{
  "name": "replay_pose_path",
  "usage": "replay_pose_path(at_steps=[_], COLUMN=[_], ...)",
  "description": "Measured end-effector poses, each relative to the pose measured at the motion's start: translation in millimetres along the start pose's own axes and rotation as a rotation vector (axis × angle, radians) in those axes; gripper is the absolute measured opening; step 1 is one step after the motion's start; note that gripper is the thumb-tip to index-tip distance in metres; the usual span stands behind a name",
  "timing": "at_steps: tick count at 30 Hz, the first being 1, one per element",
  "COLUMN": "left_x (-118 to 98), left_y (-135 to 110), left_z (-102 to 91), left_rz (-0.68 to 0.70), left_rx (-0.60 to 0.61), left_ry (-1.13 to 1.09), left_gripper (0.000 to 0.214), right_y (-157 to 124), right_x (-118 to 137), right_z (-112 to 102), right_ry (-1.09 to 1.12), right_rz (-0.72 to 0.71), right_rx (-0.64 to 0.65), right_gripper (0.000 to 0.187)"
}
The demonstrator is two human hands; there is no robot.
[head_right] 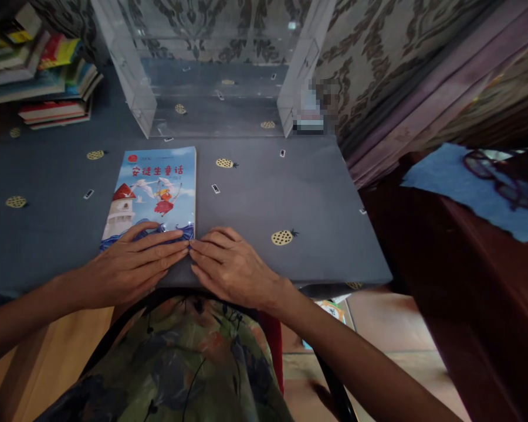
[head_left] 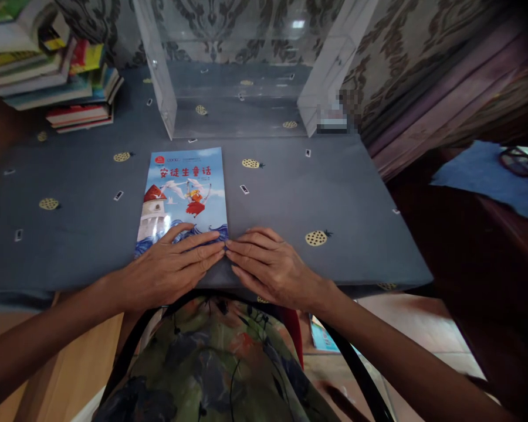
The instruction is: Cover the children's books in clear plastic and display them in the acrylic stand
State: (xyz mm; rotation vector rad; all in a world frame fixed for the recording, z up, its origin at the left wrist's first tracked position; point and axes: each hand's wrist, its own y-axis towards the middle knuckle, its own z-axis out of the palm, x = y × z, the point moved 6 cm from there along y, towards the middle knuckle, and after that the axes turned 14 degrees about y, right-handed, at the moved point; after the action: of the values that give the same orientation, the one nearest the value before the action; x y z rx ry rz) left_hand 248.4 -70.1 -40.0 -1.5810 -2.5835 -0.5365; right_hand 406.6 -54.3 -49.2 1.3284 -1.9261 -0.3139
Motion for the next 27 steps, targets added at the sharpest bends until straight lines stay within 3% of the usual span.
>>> replay_pose_path(at_steps=[17,27], left_x=[-1.7,-4.9], left_y=[2.6,1.2], left_z=[2.3,10.6], left_rz=[-0.099,-0.122], left_rx=[-0.083,-0.033], left_ry=[-0.044,-0.06], left_gripper=[0.031,0.038], right_y=[0.3,1.6], right_x=[2.7,4.1], right_z=[-0.9,-2.7], right_ry=[-0.043,-0.04], right_rz=[-0.04,-0.055], right_rx=[-0.021,-0.035], right_gripper=[0.016,0.013])
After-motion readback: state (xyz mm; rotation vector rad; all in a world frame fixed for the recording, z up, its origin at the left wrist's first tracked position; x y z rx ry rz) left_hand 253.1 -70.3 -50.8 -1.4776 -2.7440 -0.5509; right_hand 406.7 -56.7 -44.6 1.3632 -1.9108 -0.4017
